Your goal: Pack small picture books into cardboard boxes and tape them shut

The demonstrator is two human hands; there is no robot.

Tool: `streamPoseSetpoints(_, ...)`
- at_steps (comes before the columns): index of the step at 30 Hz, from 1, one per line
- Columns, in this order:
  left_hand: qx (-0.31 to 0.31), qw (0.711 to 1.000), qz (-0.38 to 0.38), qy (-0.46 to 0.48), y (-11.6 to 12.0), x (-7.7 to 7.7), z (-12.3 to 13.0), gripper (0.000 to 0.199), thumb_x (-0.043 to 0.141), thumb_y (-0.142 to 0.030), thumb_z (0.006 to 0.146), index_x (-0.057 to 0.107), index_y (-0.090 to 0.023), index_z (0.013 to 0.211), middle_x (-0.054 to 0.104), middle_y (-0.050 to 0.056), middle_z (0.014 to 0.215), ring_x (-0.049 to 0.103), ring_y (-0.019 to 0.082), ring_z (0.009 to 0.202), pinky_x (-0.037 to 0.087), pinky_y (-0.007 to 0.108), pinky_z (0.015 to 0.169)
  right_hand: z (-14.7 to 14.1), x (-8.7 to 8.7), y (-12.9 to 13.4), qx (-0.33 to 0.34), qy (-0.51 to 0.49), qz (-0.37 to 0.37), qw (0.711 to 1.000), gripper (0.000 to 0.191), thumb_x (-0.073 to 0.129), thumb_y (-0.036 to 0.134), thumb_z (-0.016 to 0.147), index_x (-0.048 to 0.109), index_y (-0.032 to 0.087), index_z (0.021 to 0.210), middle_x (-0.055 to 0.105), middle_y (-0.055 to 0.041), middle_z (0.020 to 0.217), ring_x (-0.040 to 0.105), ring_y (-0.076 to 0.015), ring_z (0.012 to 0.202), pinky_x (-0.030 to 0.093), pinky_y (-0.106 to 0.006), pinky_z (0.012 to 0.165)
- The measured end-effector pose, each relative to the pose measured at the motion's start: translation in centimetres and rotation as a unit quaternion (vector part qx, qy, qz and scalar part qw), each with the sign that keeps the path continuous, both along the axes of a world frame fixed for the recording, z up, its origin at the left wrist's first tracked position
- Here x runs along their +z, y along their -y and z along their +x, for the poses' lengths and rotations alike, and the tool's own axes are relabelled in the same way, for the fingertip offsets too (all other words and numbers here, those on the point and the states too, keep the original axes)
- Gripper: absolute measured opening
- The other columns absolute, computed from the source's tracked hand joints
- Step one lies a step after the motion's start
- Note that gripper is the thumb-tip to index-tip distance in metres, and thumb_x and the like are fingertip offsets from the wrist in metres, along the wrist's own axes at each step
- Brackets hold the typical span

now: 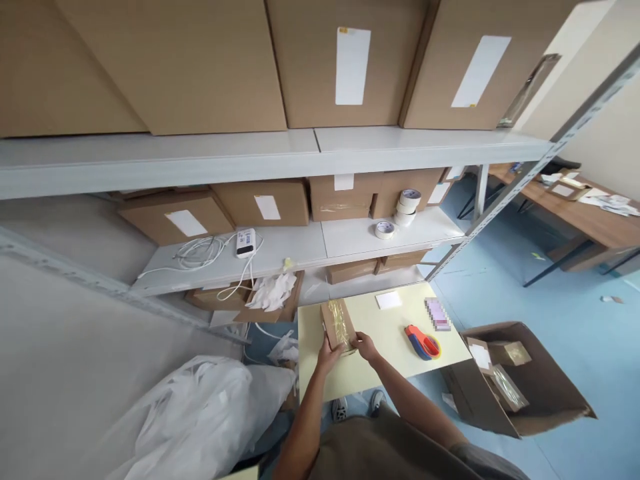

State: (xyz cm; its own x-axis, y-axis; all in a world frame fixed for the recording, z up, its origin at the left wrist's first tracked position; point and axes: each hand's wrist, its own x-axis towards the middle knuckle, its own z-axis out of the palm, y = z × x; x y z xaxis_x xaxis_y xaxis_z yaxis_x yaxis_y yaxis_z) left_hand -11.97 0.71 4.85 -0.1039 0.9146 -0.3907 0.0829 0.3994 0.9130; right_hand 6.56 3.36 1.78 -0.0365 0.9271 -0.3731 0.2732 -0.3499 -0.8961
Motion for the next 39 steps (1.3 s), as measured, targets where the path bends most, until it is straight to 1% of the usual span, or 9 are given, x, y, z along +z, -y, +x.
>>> streamPoseSetpoints(4, -0.048, 0.998, 0.027, 0.041, -2.4, 0.5, -0.5, 0.100, 0.090, -0.053, 0.061, 0.055, -0.026, 0.151, 0.073, 0.014, 0.133, 0.069, 0.038, 0.126, 0.056, 0.050, 0.106, 0.5, 1.0, -0.2, -0.045, 0.015, 0.015, 0.999, 0.031, 0.070, 0.039, 0.075, 0.077, 0.020, 0.099, 0.080, -0.0079, 0.098, 0.074, -0.0283, 0.093, 0.059, -0.040, 0.085)
streamPoseSetpoints(7, -0.107, 0.992, 0.039, 0.055, -5.2, 1.7, 0.7, 0.107, 0.092, -0.054, 0.061, 0.050, -0.025, 0.155, 0.072, 0.016, 0.137, 0.068, 0.039, 0.128, 0.054, 0.051, 0.109, 2.0, 3.1, -0.5, -0.095, 0.020, 0.024, 0.995, 0.030, 0.073, 0.037, 0.077, 0.077, 0.021, 0.103, 0.080, -0.0075, 0.105, 0.075, -0.0269, 0.093, 0.059, -0.038, 0.084)
streamPoseSetpoints(13, -0.251, 0.964, 0.067, 0.048, -9.9, 5.9, 9.0, 0.105, 0.087, -0.054, 0.074, 0.040, -0.025, 0.163, 0.063, 0.017, 0.151, 0.064, 0.036, 0.135, 0.051, 0.048, 0.114, 9.6, 7.6, 0.2, -0.232, -0.033, 0.071, 0.970, 0.046, 0.082, 0.046, 0.076, 0.073, 0.022, 0.114, 0.078, -0.0089, 0.115, 0.073, -0.0292, 0.106, 0.059, -0.041, 0.092)
streamPoseSetpoints(17, -0.348, 0.932, 0.087, 0.052, -11.2, 8.3, 17.7, 0.100, 0.084, -0.053, 0.079, 0.039, -0.025, 0.164, 0.065, 0.014, 0.150, 0.065, 0.034, 0.134, 0.052, 0.047, 0.115, 16.1, 8.9, 2.1, -0.350, -0.096, 0.120, 0.924, 0.050, 0.082, 0.055, 0.077, 0.070, 0.025, 0.114, 0.076, -0.0079, 0.124, 0.069, -0.0291, 0.120, 0.058, -0.041, 0.099)
streamPoseSetpoints(20, -0.401, 0.906, 0.115, 0.067, -11.1, 9.5, 25.7, 0.099, 0.082, -0.054, 0.081, 0.039, -0.023, 0.165, 0.064, 0.014, 0.151, 0.064, 0.033, 0.136, 0.052, 0.045, 0.115, 22.0, 9.5, 3.9, -0.409, -0.152, 0.149, 0.887, 0.052, 0.079, 0.061, 0.077, 0.066, 0.024, 0.113, 0.075, -0.0090, 0.125, 0.072, -0.0277, 0.114, 0.060, -0.040, 0.094)
streamPoseSetpoints(23, -0.438, 0.887, 0.124, 0.081, -9.9, 9.9, 34.5, 0.091, 0.076, -0.056, 0.087, 0.042, -0.021, 0.164, 0.061, 0.014, 0.155, 0.062, 0.031, 0.138, 0.052, 0.043, 0.116, 28.8, 9.9, 6.3, -0.483, -0.139, 0.144, 0.853, 0.053, 0.077, 0.063, 0.077, 0.065, 0.022, 0.109, 0.077, -0.0120, 0.117, 0.074, -0.0287, 0.107, 0.060, -0.039, 0.091)
streamPoseSetpoints(30, -0.534, 0.840, 0.092, 0.044, -5.7, 8.7, 53.3, 0.075, 0.069, -0.053, 0.094, 0.051, -0.019, 0.158, 0.067, 0.013, 0.147, 0.067, 0.029, 0.131, 0.053, 0.042, 0.113, 43.5, 9.3, 13.1, -0.602, -0.045, 0.050, 0.796, 0.048, 0.068, 0.063, 0.083, 0.068, 0.021, 0.106, 0.079, -0.0120, 0.109, 0.074, -0.0299, 0.104, 0.057, -0.037, 0.089)
streamPoseSetpoints(36, -0.595, 0.800, 0.071, -0.039, -1.6, 6.5, 65.7, 0.060, 0.062, -0.051, 0.097, 0.063, -0.018, 0.147, 0.071, 0.012, 0.142, 0.066, 0.030, 0.133, 0.048, 0.043, 0.117, 53.2, 7.8, 18.0, -0.629, 0.062, -0.104, 0.768, 0.047, 0.062, 0.066, 0.088, 0.072, 0.022, 0.103, 0.080, -0.0127, 0.106, 0.073, -0.0310, 0.103, 0.053, -0.037, 0.089)
streamPoseSetpoints(39, -0.639, 0.765, 0.069, -0.039, 0.1, 5.9, 71.5, 0.063, 0.058, -0.055, 0.099, 0.060, -0.019, 0.150, 0.065, 0.012, 0.150, 0.059, 0.030, 0.142, 0.043, 0.043, 0.122, 57.8, 7.4, 20.0, -0.656, 0.068, -0.106, 0.744, 0.051, 0.060, 0.063, 0.088, 0.073, 0.019, 0.110, 0.079, -0.0160, 0.113, 0.073, -0.0329, 0.107, 0.052, -0.039, 0.091)
